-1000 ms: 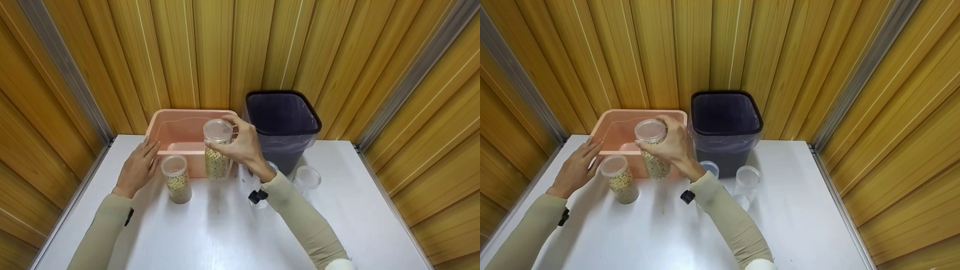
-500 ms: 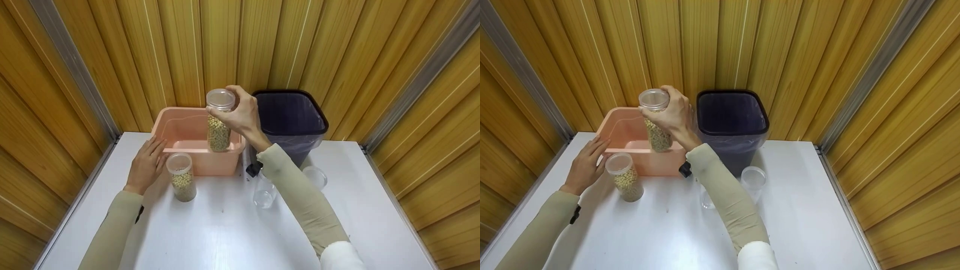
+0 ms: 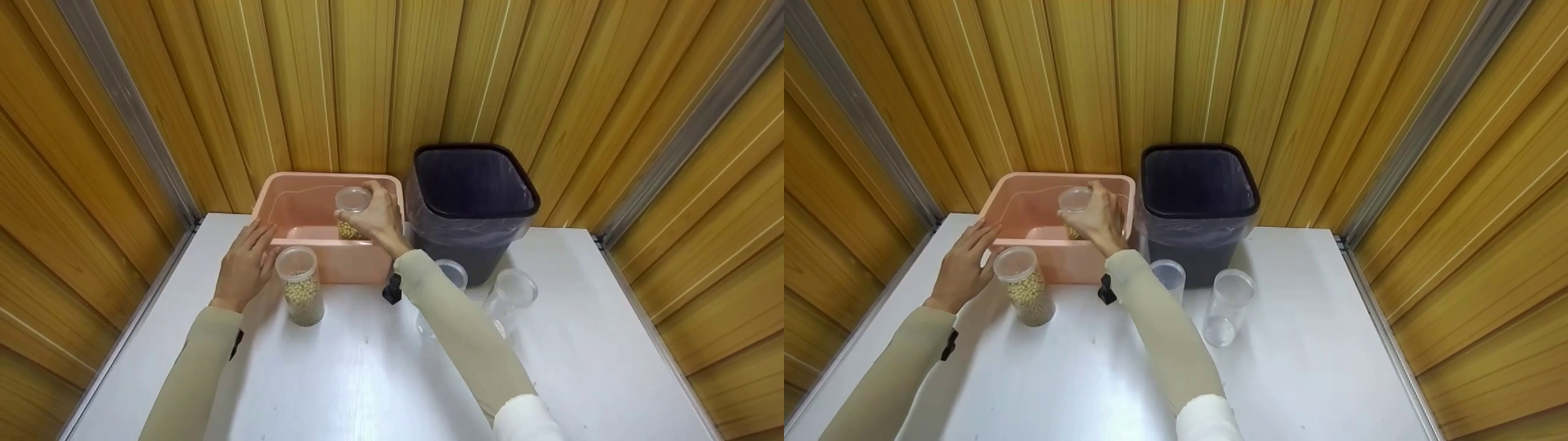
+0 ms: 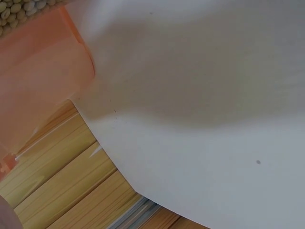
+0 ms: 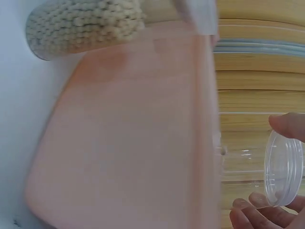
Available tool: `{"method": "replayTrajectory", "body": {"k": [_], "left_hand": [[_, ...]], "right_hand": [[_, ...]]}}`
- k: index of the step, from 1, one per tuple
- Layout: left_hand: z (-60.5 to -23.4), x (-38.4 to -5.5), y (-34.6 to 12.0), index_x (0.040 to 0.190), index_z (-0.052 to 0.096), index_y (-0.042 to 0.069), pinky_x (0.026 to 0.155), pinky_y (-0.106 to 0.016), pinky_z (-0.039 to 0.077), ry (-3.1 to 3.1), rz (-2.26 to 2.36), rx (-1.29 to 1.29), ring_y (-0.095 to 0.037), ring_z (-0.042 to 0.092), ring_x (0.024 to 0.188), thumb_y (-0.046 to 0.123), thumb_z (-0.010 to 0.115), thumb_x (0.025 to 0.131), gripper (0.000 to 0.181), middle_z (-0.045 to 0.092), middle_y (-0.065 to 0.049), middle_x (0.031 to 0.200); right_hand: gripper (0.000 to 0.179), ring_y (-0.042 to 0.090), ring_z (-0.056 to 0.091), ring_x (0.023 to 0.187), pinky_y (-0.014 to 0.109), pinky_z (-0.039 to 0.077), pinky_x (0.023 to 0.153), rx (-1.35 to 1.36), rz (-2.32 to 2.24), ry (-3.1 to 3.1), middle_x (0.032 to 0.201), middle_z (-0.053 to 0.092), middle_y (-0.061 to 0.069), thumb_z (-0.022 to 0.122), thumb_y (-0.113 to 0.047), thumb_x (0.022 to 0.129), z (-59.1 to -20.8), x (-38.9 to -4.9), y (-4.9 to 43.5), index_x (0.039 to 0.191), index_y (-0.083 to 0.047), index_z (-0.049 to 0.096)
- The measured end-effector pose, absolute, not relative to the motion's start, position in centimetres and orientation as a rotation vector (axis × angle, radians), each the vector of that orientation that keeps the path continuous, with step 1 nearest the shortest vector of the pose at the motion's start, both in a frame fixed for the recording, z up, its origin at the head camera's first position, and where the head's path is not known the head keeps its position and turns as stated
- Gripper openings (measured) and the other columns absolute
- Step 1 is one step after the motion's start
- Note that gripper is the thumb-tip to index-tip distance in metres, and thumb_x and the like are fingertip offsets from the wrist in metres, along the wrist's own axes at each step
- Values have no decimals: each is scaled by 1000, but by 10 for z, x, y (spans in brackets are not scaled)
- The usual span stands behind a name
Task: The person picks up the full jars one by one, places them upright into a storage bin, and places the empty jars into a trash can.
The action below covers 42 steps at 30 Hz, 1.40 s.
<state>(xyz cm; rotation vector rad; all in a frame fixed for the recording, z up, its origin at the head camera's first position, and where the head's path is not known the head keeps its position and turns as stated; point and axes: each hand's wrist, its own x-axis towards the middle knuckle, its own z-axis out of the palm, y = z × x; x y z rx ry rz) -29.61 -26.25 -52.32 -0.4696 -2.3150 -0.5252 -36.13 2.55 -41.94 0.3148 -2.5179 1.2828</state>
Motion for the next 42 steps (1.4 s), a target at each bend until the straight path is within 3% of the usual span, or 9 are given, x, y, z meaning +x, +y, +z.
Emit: {"method": "replayTrajectory", "body": {"k": [8, 12, 18, 22, 29, 36, 42], "left_hand": [[-524, -300, -261, 149, 61, 4, 127, -56, 35, -2312, -524, -471, -39, 49, 149, 18, 72, 103, 49, 65, -20, 147], [-522, -298, -262, 148, 62, 4, 126, -56, 37, -2313, -521, -463, -40, 51, 148, 18, 73, 102, 50, 66, -20, 146], [-523, -298, -264, 150, 61, 4, 128, -51, 34, -2328, -496, -461, -39, 50, 149, 22, 71, 104, 50, 65, -20, 146], [-522, -299, -264, 149, 62, 4, 128, -53, 34, -2316, -493, -459, -39, 50, 149, 20, 72, 103, 50, 65, -20, 146], [-524, -299, -263, 146, 63, 3, 126, -56, 36, -2295, -501, -473, -40, 51, 147, 17, 74, 101, 49, 66, -20, 145], [-523, -300, -262, 145, 64, 2, 127, -53, 35, -2298, -495, -475, -40, 51, 147, 20, 72, 103, 46, 66, -19, 145], [-525, -298, -262, 144, 65, 3, 126, -53, 37, -2273, -487, -482, -41, 54, 145, 17, 74, 101, 46, 68, -20, 142]], "right_hand": [[82, 30, 68, 119, 45, 58, 98, 180, 1151, -2658, 129, 73, 10, 96, -42, 72, -450, -363, 22, 140, -11, 64], [84, 32, 65, 127, 46, 56, 105, 229, 1140, -2674, 137, 69, 11, 94, -42, 74, -450, -363, 21, 144, -9, 60], [74, 37, 60, 130, 47, 50, 112, 378, 1195, -2548, 133, 67, 19, 94, -27, 76, -449, -359, 21, 137, 2, 61], [61, 36, 59, 130, 48, 45, 116, 463, 1128, -2448, 129, 70, 17, 89, -26, 82, -444, -351, 21, 131, 1, 66], [41, 34, 67, 116, 42, 57, 103, 745, 1337, -2343, 121, 72, 15, 82, -24, 91, -443, -310, 7, 125, -5, 69], [61, 18, 65, 119, 30, 54, 105, 950, 1268, -2383, 128, 71, 7, 85, -41, 88, -465, -279, -16, 136, -9, 65], [74, 20, 70, 113, 25, 57, 97, 903, 1199, -2445, 124, 72, 8, 91, -42, 81, -486, -273, -34, 137, -1, 62]]}}
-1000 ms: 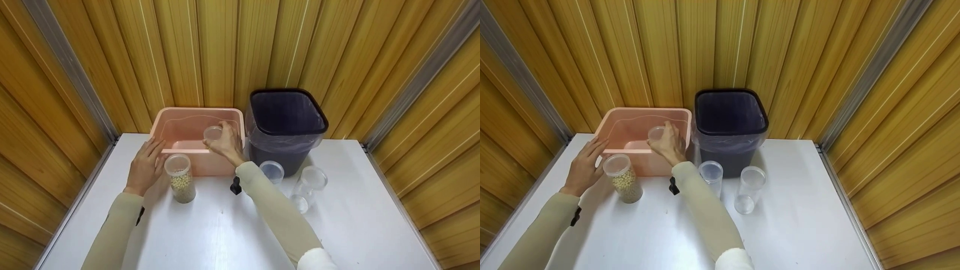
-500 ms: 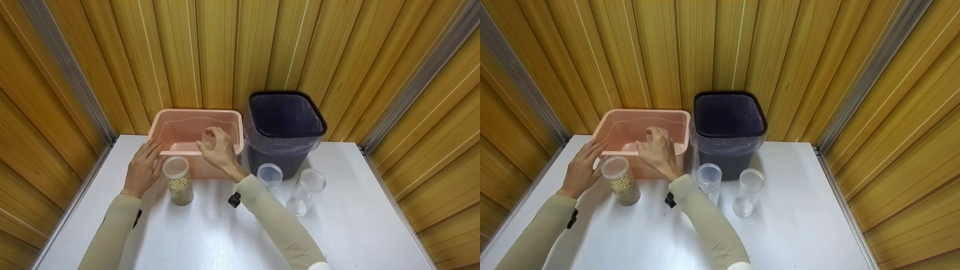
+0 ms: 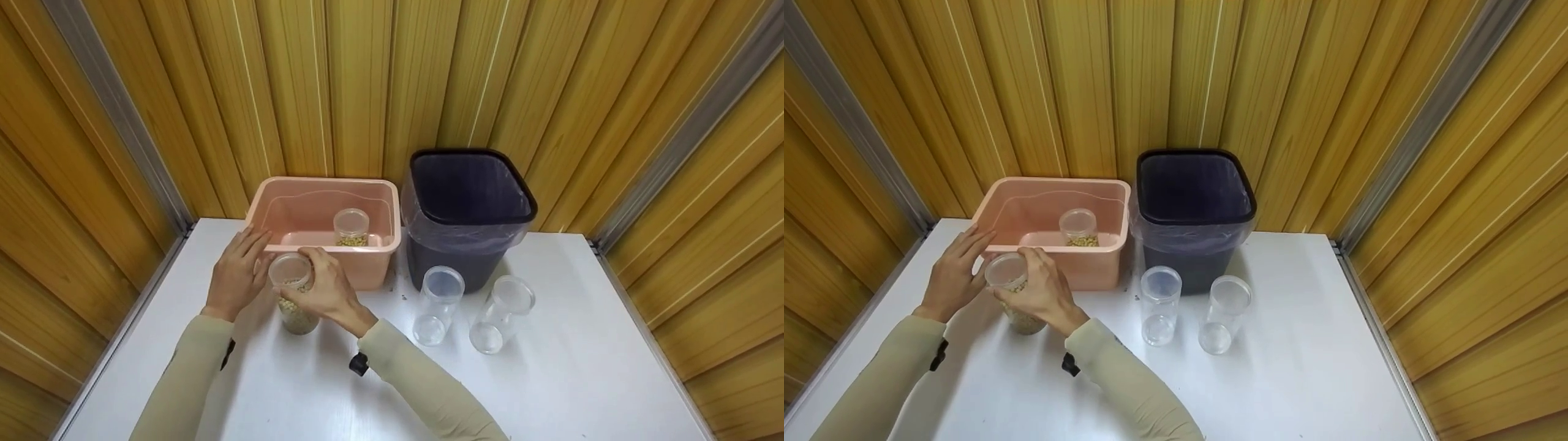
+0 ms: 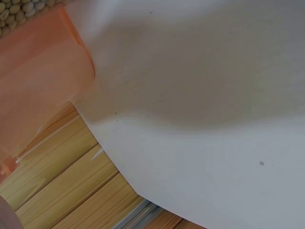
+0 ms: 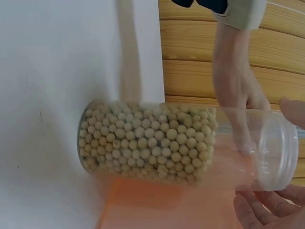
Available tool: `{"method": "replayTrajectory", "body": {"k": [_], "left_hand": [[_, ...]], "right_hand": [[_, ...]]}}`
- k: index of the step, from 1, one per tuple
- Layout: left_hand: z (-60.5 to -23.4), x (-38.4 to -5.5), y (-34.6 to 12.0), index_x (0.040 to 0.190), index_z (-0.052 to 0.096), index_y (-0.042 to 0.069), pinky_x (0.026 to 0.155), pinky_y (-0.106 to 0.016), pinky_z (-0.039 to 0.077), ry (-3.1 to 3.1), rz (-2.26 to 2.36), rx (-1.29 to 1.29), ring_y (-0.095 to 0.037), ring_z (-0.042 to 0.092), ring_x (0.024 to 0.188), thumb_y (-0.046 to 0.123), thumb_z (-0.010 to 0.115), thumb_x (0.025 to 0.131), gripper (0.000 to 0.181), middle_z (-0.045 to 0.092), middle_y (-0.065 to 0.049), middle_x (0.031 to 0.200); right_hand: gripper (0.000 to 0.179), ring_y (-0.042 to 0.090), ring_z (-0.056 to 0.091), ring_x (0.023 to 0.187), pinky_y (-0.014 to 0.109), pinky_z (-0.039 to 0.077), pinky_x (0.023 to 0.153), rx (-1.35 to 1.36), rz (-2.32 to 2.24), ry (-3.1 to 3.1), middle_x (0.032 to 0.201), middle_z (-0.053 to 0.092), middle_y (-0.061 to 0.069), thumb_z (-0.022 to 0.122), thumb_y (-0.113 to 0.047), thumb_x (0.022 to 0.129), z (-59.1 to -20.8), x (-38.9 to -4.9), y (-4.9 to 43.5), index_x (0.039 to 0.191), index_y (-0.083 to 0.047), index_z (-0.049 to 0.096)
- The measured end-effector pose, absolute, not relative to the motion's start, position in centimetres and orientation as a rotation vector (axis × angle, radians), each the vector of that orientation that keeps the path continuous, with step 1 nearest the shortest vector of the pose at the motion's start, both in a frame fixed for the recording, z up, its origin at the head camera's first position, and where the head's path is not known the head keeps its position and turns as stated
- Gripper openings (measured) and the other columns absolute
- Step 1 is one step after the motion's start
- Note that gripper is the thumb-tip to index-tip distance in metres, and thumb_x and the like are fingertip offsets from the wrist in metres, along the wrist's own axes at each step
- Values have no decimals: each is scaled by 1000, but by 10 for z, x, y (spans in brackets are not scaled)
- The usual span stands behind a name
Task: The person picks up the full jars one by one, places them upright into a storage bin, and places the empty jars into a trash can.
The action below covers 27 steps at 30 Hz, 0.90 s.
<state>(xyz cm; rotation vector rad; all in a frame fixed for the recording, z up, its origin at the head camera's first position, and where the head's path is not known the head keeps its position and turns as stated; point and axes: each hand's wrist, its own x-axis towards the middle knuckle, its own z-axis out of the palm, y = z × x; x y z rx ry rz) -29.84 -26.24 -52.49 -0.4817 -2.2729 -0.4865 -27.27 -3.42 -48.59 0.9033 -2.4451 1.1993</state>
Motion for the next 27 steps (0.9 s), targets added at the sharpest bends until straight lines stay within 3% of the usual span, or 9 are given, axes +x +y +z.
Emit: {"method": "replayTrajectory", "body": {"k": [16, 20, 23, 27], "left_hand": [[-527, -300, -261, 144, 65, 2, 125, -55, 38, -2254, -490, -480, -41, 52, 146, 11, 76, 98, 48, 68, -20, 142], [-530, -302, -262, 145, 64, 2, 125, -57, 38, -2246, -500, -493, -41, 51, 147, 2, 76, 93, 53, 67, -19, 142], [-531, -302, -264, 145, 64, 2, 126, -56, 36, -2253, -518, -495, -41, 50, 148, -3, 73, 88, 58, 67, -19, 143], [-531, -301, -267, 144, 64, 1, 125, -57, 36, -2266, -512, -497, -40, 49, 149, 3, 72, 89, 55, 67, -20, 142]], "right_hand": [[71, 17, 76, 105, 21, 58, 90, 774, 1354, -2496, 117, 79, 8, 99, -36, 71, -490, -276, -42, 130, -9, 69], [72, 13, 73, 100, 21, 57, 86, 741, 1336, -2530, 113, 79, 5, 99, -42, 71, -478, -276, -40, 129, -11, 70], [72, 13, 72, 101, 22, 54, 90, 764, 1326, -2511, 112, 80, 3, 98, -44, 71, -464, -276, -38, 129, -13, 71], [68, 12, 72, 96, 21, 53, 87, 817, 1320, -2439, 108, 81, 6, 99, -44, 71, -437, -278, -34, 124, -10, 74]]}}
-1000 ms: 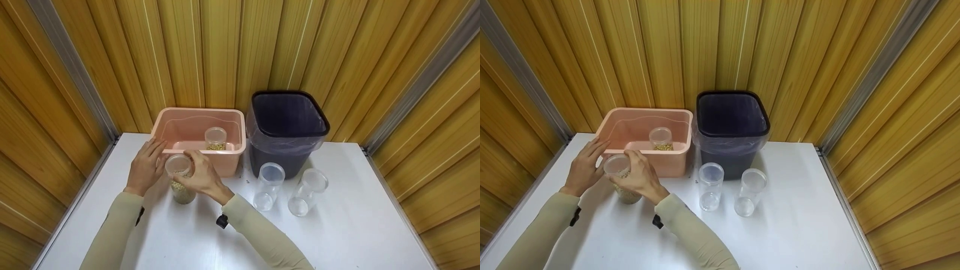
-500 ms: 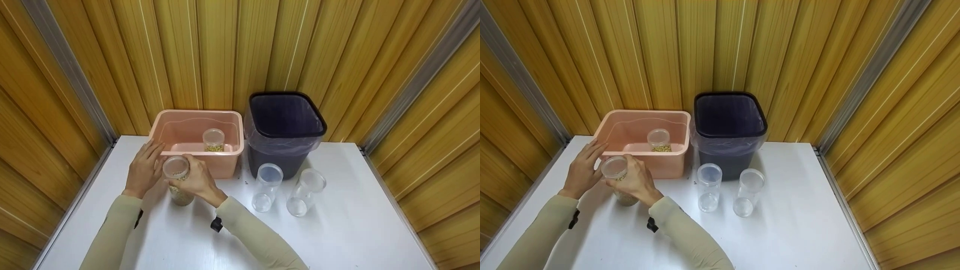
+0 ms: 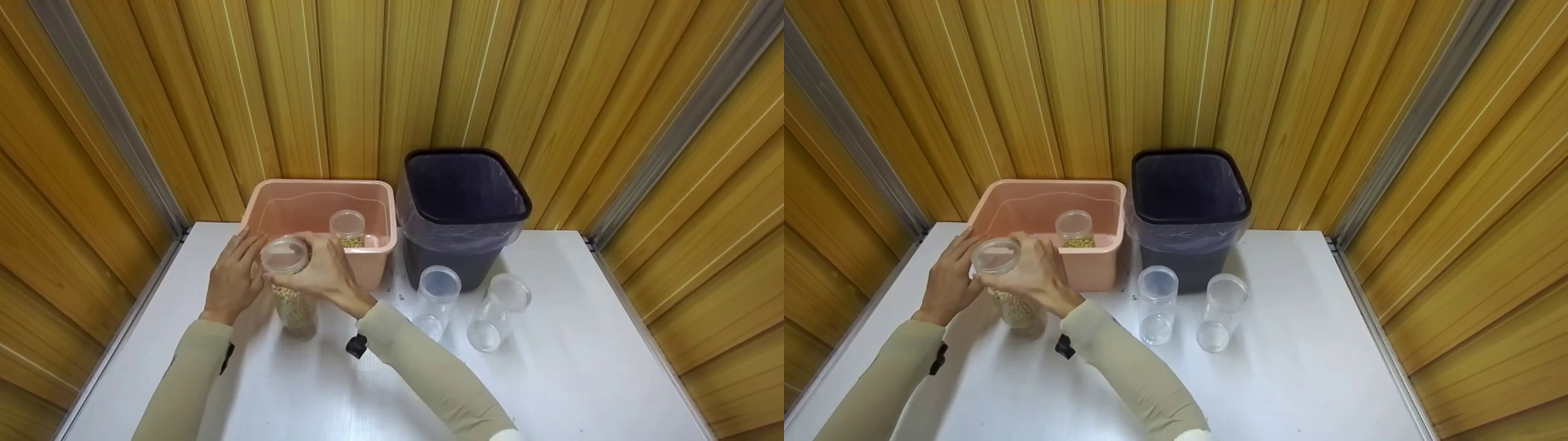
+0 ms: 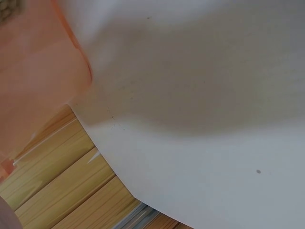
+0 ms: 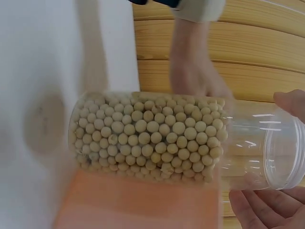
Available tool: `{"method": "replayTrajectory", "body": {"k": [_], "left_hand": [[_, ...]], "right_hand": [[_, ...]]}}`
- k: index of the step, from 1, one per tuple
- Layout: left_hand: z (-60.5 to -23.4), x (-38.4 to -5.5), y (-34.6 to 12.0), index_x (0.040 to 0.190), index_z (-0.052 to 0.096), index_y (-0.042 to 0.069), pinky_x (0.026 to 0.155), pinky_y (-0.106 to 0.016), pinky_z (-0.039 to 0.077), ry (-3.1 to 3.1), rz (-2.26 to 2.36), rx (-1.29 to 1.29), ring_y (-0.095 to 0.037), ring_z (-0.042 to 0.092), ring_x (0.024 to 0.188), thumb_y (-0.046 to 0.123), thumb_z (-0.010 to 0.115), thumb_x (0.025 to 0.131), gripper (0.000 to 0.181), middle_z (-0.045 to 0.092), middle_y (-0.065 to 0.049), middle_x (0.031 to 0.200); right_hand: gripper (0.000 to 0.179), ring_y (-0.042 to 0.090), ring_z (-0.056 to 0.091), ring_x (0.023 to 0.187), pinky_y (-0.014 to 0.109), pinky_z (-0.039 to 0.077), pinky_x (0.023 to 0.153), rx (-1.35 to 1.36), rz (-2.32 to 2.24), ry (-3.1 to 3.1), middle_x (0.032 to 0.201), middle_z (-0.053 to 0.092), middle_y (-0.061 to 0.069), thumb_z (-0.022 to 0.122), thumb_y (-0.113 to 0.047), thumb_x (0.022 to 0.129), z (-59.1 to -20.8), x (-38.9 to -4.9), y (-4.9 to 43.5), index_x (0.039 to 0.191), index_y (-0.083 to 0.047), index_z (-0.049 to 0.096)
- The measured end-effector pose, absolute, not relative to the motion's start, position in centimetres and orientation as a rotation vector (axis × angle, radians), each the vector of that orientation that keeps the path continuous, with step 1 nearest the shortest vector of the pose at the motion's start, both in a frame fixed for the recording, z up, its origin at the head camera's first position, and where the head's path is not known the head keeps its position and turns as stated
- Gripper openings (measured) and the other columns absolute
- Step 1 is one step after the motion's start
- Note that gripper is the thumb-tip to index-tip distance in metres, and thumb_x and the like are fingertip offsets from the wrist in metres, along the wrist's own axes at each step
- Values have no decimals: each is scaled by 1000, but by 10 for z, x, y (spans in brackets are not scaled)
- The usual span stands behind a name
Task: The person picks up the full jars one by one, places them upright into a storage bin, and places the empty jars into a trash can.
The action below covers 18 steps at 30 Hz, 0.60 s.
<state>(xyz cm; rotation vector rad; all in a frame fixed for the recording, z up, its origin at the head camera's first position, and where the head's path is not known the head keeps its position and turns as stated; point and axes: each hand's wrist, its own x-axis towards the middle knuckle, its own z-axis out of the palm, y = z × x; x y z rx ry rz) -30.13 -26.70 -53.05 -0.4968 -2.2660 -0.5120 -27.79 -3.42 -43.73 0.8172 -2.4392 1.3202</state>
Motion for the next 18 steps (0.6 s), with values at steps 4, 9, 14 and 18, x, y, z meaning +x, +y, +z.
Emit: {"method": "replayTrajectory", "body": {"k": [4, 9, 14, 18], "left_hand": [[-530, -301, -268, 141, 65, -1, 123, -61, 39, -2264, -496, -501, -41, 50, 148, 11, 71, 95, 48, 68, -22, 140], [-529, -302, -268, 141, 64, -2, 122, -62, 39, -2260, -471, -502, -41, 51, 147, 8, 66, 98, 44, 66, -22, 143], [-529, -302, -266, 135, 66, -5, 125, -58, 37, -2267, -470, -506, -41, 51, 147, 9, 66, 98, 39, 65, -22, 144], [-528, -301, -265, 132, 67, -5, 123, -60, 38, -2251, -496, -507, -41, 52, 146, 10, 68, 98, 36, 66, -22, 143]], "right_hand": [[65, 5, 71, 82, 15, 55, 71, 837, 1316, -2396, 100, 81, 5, 98, -44, 71, -408, -277, -31, 120, -8, 74], [64, 5, 72, 79, 13, 55, 68, 874, 1301, -2340, 97, 81, 5, 98, -44, 72, -374, -276, -27, 120, -9, 74], [64, 2, 71, 80, 14, 56, 69, 878, 1280, -2321, 98, 81, 4, 97, -45, 73, -351, -278, -24, 119, -7, 74], [65, 4, 71, 84, 16, 58, 72, 878, 1326, -2328, 102, 80, 4, 96, -45, 74, -338, -282, -23, 122, -8, 74]]}}
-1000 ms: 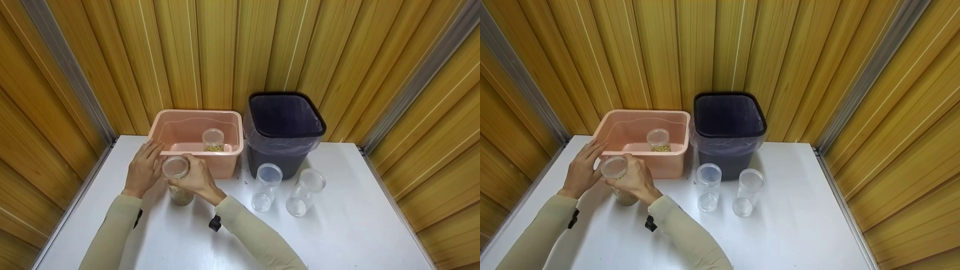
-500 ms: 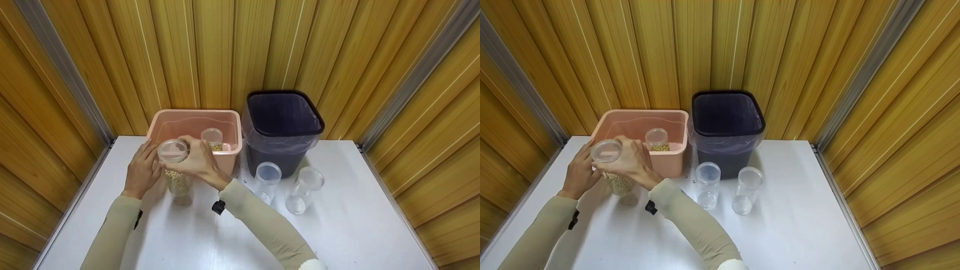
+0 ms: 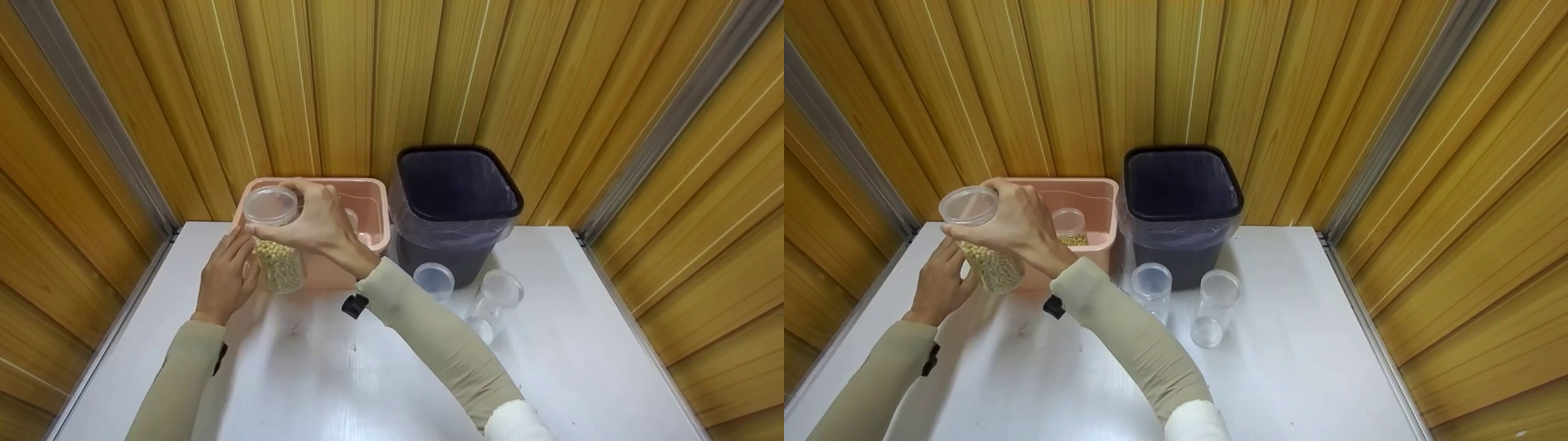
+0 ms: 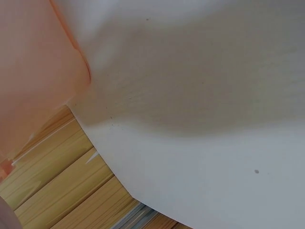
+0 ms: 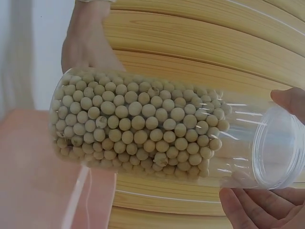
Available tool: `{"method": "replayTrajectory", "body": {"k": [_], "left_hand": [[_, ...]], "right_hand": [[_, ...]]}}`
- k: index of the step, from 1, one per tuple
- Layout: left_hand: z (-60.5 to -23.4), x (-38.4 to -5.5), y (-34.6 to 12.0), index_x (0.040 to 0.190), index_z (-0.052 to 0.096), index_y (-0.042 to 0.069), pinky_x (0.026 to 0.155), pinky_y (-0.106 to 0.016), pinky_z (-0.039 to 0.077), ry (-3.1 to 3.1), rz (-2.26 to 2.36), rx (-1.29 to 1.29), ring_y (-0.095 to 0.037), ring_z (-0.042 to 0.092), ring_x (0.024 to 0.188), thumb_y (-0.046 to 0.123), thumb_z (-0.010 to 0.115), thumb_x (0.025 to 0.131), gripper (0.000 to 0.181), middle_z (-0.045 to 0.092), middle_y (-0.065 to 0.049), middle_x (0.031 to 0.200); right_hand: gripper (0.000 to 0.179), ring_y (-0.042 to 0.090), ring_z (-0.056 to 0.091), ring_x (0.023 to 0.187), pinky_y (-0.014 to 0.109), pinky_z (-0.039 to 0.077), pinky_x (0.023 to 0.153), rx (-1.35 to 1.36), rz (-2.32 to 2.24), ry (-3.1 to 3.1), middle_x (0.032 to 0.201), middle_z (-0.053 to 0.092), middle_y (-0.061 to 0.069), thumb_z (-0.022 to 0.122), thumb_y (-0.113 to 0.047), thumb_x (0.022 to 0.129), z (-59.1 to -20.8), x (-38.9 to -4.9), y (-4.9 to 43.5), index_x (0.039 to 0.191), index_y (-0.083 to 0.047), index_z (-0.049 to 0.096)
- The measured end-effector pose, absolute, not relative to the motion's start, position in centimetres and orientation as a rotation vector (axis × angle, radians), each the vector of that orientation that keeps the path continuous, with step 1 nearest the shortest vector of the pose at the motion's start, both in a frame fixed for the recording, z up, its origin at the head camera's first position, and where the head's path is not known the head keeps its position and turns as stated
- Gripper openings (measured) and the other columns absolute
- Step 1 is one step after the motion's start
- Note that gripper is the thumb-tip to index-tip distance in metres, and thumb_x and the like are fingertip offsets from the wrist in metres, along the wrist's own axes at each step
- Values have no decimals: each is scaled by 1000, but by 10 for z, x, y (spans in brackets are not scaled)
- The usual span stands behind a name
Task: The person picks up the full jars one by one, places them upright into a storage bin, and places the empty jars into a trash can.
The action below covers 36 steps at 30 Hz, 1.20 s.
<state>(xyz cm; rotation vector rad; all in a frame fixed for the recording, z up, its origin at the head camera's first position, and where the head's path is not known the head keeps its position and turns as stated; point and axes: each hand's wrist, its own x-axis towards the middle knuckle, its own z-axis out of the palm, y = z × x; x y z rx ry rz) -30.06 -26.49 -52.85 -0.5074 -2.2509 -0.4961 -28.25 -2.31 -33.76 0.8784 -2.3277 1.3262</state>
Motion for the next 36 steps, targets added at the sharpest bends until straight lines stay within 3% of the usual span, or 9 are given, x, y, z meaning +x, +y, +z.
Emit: {"method": "replayTrajectory", "body": {"k": [6, 17, 36], "left_hand": [[-527, -299, -263, 143, 65, 1, 125, -57, 37, -2254, -537, -496, -40, 50, 148, 16, 74, 100, 47, 67, -18, 144], [-526, -299, -262, 145, 64, 3, 124, -58, 38, -2290, -537, -470, -39, 49, 150, 24, 70, 104, 47, 67, -17, 144], [-524, -298, -259, 143, 66, 3, 123, -57, 39, -2285, -554, -449, -38, 50, 149, 24, 70, 103, 45, 69, -17, 142]], "right_hand": [[63, 9, 67, 90, 20, 55, 75, 757, 1360, -2367, 101, 79, 0, 97, -48, 72, -322, -296, -25, 118, -10, 75], [66, 12, 73, 87, 19, 58, 71, 670, 1377, -2353, 104, 79, 5, 96, -46, 74, -311, -336, -36, 121, -6, 72], [70, 13, 73, 89, 18, 57, 73, 508, 1377, -2407, 108, 79, 8, 95, -42, 76, -398, -360, -58, 131, -6, 69]]}}
